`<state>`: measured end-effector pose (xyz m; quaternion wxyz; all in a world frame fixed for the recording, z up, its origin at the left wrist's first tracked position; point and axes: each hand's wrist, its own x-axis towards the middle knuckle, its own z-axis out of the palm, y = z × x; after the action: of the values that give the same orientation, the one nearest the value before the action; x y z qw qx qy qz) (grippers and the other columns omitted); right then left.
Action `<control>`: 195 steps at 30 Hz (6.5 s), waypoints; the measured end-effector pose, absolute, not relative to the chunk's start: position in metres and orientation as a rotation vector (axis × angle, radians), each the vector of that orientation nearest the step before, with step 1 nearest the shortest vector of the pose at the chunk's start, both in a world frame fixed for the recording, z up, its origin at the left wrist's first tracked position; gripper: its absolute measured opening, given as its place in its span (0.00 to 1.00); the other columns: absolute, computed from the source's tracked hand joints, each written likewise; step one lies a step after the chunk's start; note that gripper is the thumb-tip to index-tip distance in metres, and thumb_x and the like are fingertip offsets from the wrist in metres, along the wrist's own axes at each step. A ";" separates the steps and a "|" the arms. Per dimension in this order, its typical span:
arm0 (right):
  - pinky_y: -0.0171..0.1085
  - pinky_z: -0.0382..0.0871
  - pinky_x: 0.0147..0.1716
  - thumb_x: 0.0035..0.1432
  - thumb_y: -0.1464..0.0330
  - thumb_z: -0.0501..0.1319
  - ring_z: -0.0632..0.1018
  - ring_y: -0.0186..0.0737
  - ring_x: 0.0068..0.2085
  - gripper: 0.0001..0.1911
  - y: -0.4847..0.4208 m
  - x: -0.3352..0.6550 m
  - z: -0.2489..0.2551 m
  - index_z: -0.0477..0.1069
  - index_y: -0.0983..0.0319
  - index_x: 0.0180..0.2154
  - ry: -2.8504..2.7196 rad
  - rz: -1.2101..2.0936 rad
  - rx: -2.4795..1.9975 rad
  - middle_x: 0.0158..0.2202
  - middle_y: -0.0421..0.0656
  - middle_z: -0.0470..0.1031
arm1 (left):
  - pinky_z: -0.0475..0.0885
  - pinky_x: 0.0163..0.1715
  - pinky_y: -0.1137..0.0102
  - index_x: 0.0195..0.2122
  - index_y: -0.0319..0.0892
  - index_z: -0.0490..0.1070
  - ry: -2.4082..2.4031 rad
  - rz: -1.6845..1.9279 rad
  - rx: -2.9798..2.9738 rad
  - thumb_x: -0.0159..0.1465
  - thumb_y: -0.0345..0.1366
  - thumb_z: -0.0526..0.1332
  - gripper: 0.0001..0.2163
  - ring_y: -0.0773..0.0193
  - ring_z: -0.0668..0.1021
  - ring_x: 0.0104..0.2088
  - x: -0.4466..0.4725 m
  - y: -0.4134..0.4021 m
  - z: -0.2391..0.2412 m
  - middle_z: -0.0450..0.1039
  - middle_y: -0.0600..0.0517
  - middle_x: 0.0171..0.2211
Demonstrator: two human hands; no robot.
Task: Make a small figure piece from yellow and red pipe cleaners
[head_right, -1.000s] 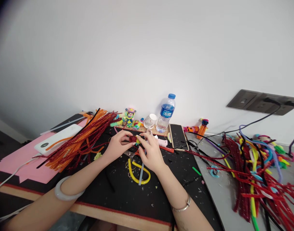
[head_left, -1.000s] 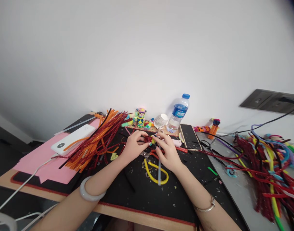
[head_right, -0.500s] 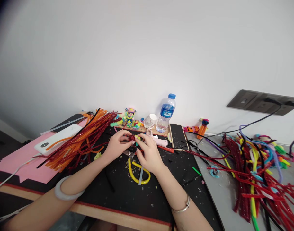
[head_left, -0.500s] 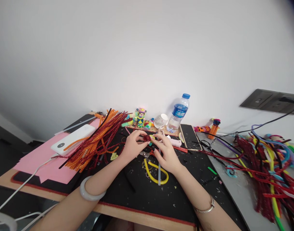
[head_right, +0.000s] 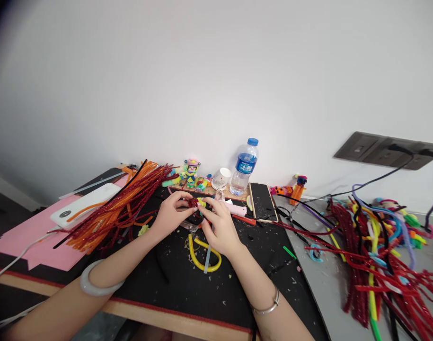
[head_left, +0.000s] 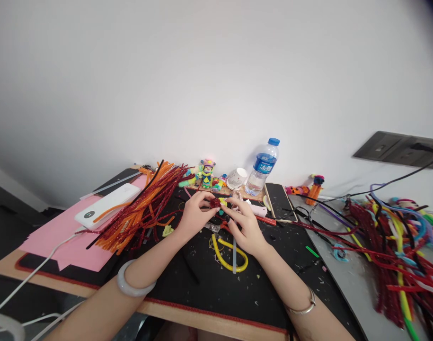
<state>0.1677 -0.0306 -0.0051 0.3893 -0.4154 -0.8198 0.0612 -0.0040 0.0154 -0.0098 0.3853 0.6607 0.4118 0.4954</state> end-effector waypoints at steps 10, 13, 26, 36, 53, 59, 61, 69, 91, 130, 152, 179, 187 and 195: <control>0.49 0.61 0.50 0.56 0.75 0.51 0.65 0.46 0.52 0.21 -0.030 0.167 -0.005 0.67 0.58 0.51 -2.062 0.207 -1.057 0.55 0.47 0.60 | 0.76 0.32 0.74 0.36 0.39 0.66 1.054 1.264 1.667 0.51 0.30 0.63 0.11 0.68 0.76 0.32 -0.004 0.016 -0.010 0.68 0.50 0.37; 0.49 0.61 0.50 0.56 0.75 0.51 0.64 0.46 0.53 0.21 -0.030 0.167 -0.005 0.67 0.58 0.50 -2.067 0.201 -1.064 0.55 0.47 0.60 | 0.76 0.32 0.73 0.36 0.39 0.66 1.059 1.262 1.659 0.50 0.30 0.63 0.11 0.67 0.76 0.32 -0.003 0.016 -0.009 0.69 0.50 0.36; 0.50 0.59 0.52 0.55 0.75 0.52 0.63 0.47 0.55 0.19 -0.032 0.165 -0.001 0.67 0.59 0.48 -2.098 0.192 -1.085 0.55 0.48 0.61 | 0.75 0.31 0.72 0.35 0.39 0.67 1.096 1.250 1.655 0.49 0.29 0.63 0.11 0.65 0.77 0.32 -0.002 0.013 -0.007 0.72 0.51 0.32; 0.50 0.55 0.56 0.55 0.75 0.52 0.60 0.46 0.58 0.15 -0.032 0.162 0.000 0.65 0.60 0.44 -2.095 0.255 -1.113 0.56 0.48 0.59 | 0.76 0.32 0.71 0.36 0.38 0.67 1.110 1.227 1.660 0.49 0.30 0.63 0.12 0.64 0.78 0.33 -0.002 0.014 -0.010 0.73 0.49 0.33; 0.51 0.60 0.52 0.52 0.79 0.52 0.62 0.46 0.58 0.16 -0.025 0.162 -0.013 0.58 0.61 0.43 -2.088 0.291 -1.079 0.55 0.54 0.60 | 0.74 0.35 0.69 0.36 0.37 0.68 1.002 1.126 1.507 0.49 0.34 0.66 0.14 0.64 0.78 0.32 0.002 0.014 -0.015 0.73 0.50 0.31; 0.47 0.64 0.49 0.55 0.79 0.50 0.67 0.43 0.54 0.12 -0.024 0.164 -0.015 0.59 0.60 0.41 -2.050 0.307 -1.088 0.52 0.51 0.64 | 0.74 0.34 0.69 0.34 0.37 0.69 1.010 1.082 1.504 0.47 0.36 0.67 0.15 0.64 0.78 0.31 0.005 0.012 -0.013 0.72 0.51 0.29; 0.47 0.65 0.48 0.56 0.78 0.50 0.68 0.43 0.53 0.11 -0.023 0.164 -0.015 0.59 0.60 0.40 -2.037 0.315 -1.085 0.51 0.51 0.65 | 0.74 0.35 0.68 0.34 0.37 0.69 1.007 1.083 1.527 0.47 0.37 0.67 0.15 0.64 0.77 0.30 0.005 0.011 -0.012 0.73 0.51 0.28; 0.44 0.66 0.47 0.58 0.77 0.48 0.69 0.42 0.50 0.09 -0.024 0.167 -0.013 0.60 0.60 0.40 -2.029 0.335 -1.080 0.48 0.51 0.66 | 0.73 0.34 0.69 0.33 0.37 0.70 1.013 1.094 1.590 0.48 0.39 0.67 0.14 0.64 0.77 0.30 0.004 0.014 -0.016 0.74 0.50 0.28; 0.48 0.62 0.52 0.58 0.77 0.48 0.67 0.44 0.55 0.17 -0.019 0.171 -0.014 0.61 0.58 0.47 -2.035 0.232 -1.104 0.53 0.50 0.65 | 0.75 0.33 0.68 0.35 0.38 0.75 0.987 1.080 1.545 0.58 0.41 0.57 0.13 0.60 0.78 0.32 -0.001 0.012 -0.005 0.78 0.49 0.30; 0.45 0.64 0.50 0.59 0.76 0.49 0.69 0.44 0.51 0.16 -0.016 0.179 -0.018 0.62 0.60 0.48 -1.910 0.106 -1.170 0.48 0.50 0.68 | 0.74 0.38 0.66 0.42 0.37 0.69 1.027 1.262 1.421 0.55 0.38 0.60 0.14 0.63 0.77 0.35 -0.006 0.025 -0.017 0.73 0.47 0.36; 0.45 0.64 0.49 0.59 0.76 0.49 0.69 0.44 0.50 0.15 -0.015 0.180 -0.019 0.62 0.60 0.47 -1.880 0.107 -1.165 0.48 0.49 0.68 | 0.66 0.28 0.73 0.21 0.40 0.72 1.144 1.349 1.742 0.51 0.38 0.65 0.07 0.68 0.70 0.25 -0.011 0.021 -0.011 0.67 0.54 0.23; 0.45 0.65 0.49 0.59 0.75 0.50 0.70 0.44 0.50 0.15 -0.016 0.179 -0.019 0.62 0.60 0.47 -1.868 0.075 -1.164 0.47 0.50 0.70 | 0.66 0.20 0.76 0.24 0.40 0.63 1.011 1.056 1.630 0.54 0.44 0.61 0.13 0.68 0.73 0.20 -0.005 0.013 -0.006 0.66 0.57 0.17; 0.46 0.65 0.48 0.59 0.74 0.49 0.71 0.44 0.49 0.14 -0.016 0.179 -0.019 0.62 0.60 0.47 -1.860 0.081 -1.155 0.46 0.49 0.70 | 0.72 0.28 0.70 0.22 0.40 0.62 0.975 1.040 1.536 0.52 0.39 0.64 0.11 0.64 0.77 0.24 -0.004 0.012 -0.006 0.73 0.53 0.19; 0.46 0.66 0.48 0.59 0.74 0.49 0.71 0.44 0.48 0.14 -0.016 0.179 -0.019 0.62 0.59 0.47 -1.856 0.079 -1.165 0.46 0.49 0.70 | 0.67 0.22 0.74 0.24 0.41 0.59 1.131 1.225 1.540 0.53 0.42 0.62 0.13 0.66 0.76 0.19 -0.006 0.011 -0.002 0.72 0.56 0.18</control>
<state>0.1794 -0.0163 -0.0188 0.4566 -0.4727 -0.7530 0.0319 -0.0064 0.0112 -0.0024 0.4222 0.6148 0.4519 0.4894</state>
